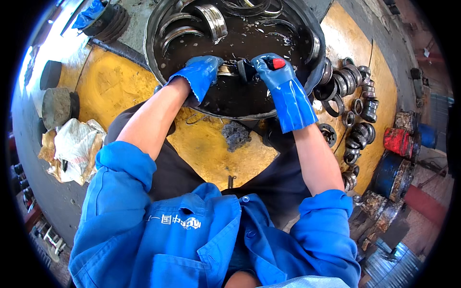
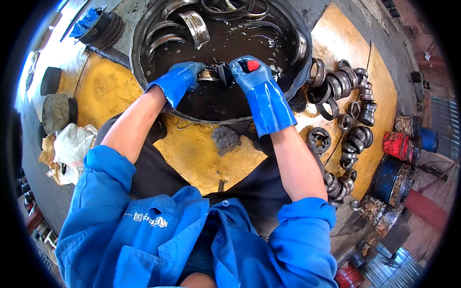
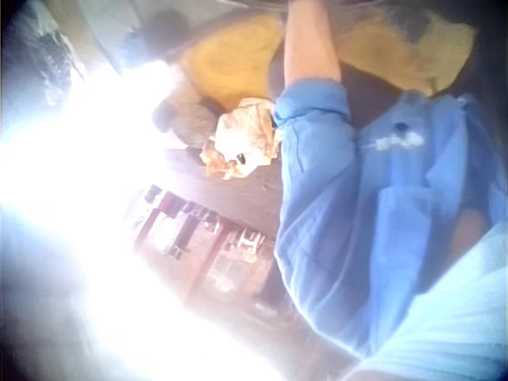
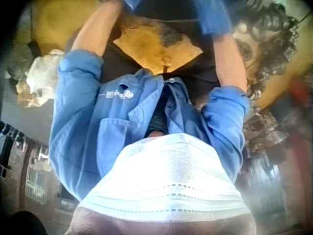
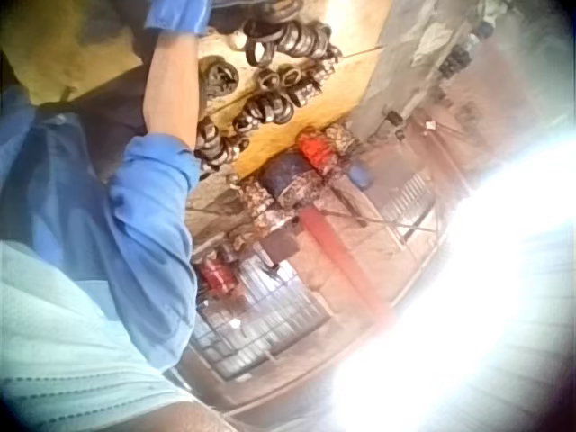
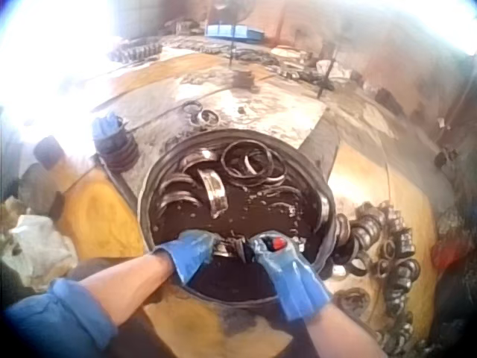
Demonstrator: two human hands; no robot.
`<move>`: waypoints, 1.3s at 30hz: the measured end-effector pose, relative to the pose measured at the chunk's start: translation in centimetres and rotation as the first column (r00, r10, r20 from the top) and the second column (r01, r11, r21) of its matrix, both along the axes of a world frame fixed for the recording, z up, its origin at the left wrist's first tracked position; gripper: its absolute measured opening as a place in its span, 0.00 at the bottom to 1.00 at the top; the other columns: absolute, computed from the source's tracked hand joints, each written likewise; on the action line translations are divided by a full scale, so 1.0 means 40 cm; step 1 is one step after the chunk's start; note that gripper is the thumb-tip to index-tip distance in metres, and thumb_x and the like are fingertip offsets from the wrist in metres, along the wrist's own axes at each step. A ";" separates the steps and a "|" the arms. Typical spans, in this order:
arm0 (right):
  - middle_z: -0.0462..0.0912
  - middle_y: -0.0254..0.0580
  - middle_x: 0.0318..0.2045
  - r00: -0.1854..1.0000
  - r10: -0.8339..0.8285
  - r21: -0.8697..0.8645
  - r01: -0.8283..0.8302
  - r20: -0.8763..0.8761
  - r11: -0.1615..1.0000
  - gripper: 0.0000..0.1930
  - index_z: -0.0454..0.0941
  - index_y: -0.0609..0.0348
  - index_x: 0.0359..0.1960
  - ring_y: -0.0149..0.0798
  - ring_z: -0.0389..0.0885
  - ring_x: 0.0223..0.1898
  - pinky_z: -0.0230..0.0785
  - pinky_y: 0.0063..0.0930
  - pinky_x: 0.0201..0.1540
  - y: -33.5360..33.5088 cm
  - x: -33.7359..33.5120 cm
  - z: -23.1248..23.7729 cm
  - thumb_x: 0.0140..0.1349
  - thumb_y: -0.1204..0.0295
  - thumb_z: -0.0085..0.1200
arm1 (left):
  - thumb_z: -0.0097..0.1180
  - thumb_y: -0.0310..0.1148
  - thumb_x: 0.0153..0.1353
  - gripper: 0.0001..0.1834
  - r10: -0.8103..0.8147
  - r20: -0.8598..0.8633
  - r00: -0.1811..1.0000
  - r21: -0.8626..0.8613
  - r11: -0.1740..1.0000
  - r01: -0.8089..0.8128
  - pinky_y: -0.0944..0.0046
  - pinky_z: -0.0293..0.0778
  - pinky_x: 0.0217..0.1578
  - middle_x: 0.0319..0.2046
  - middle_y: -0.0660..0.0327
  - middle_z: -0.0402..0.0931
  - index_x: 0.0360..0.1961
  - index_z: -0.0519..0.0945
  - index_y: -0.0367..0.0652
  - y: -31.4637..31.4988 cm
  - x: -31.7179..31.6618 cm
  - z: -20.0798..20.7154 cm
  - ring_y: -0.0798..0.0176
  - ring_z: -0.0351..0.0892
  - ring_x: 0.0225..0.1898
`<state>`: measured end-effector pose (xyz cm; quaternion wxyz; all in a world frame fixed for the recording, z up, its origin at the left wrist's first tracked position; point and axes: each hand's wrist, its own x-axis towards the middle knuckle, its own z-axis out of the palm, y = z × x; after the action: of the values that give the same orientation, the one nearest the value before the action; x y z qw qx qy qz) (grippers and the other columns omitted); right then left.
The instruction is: The person cleans metal components by dipping them into a basin of dark liquid and scrubbing the surfaces using a brush.
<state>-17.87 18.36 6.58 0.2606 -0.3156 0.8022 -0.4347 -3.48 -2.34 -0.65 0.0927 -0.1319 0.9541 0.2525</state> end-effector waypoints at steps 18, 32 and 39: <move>0.86 0.38 0.27 0.984 -0.101 0.156 0.078 0.147 0.985 0.12 0.84 0.57 0.35 0.32 0.82 0.31 0.76 0.30 0.41 -0.046 -0.039 -0.018 0.64 0.60 0.60 | 0.65 0.33 0.51 0.23 0.004 0.180 0.984 -0.200 0.979 0.033 0.48 0.76 0.52 0.50 0.48 0.81 0.50 0.78 0.43 0.030 -0.035 0.048 0.42 0.79 0.54; 0.87 0.44 0.31 0.986 -0.099 0.165 0.076 0.136 0.983 0.17 0.85 0.53 0.38 0.42 0.85 0.34 0.77 0.35 0.45 -0.051 -0.066 -0.077 0.61 0.53 0.61 | 0.65 0.31 0.53 0.20 0.064 0.298 0.952 -0.307 0.951 0.032 0.46 0.78 0.51 0.47 0.48 0.83 0.48 0.79 0.45 0.057 -0.051 0.081 0.42 0.81 0.51; 0.87 0.45 0.33 0.983 -0.120 0.184 0.094 0.136 0.978 0.18 0.84 0.53 0.40 0.45 0.85 0.37 0.77 0.36 0.46 -0.051 -0.077 -0.083 0.59 0.53 0.63 | 0.68 0.35 0.52 0.25 0.084 0.377 0.922 -0.349 0.935 0.057 0.48 0.78 0.52 0.48 0.52 0.83 0.52 0.78 0.49 0.080 -0.074 0.099 0.46 0.81 0.54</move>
<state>-20.93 16.32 3.28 0.3220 -0.2146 0.8322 -0.3971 -6.43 0.88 3.32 0.2519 -0.2002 0.9457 0.0466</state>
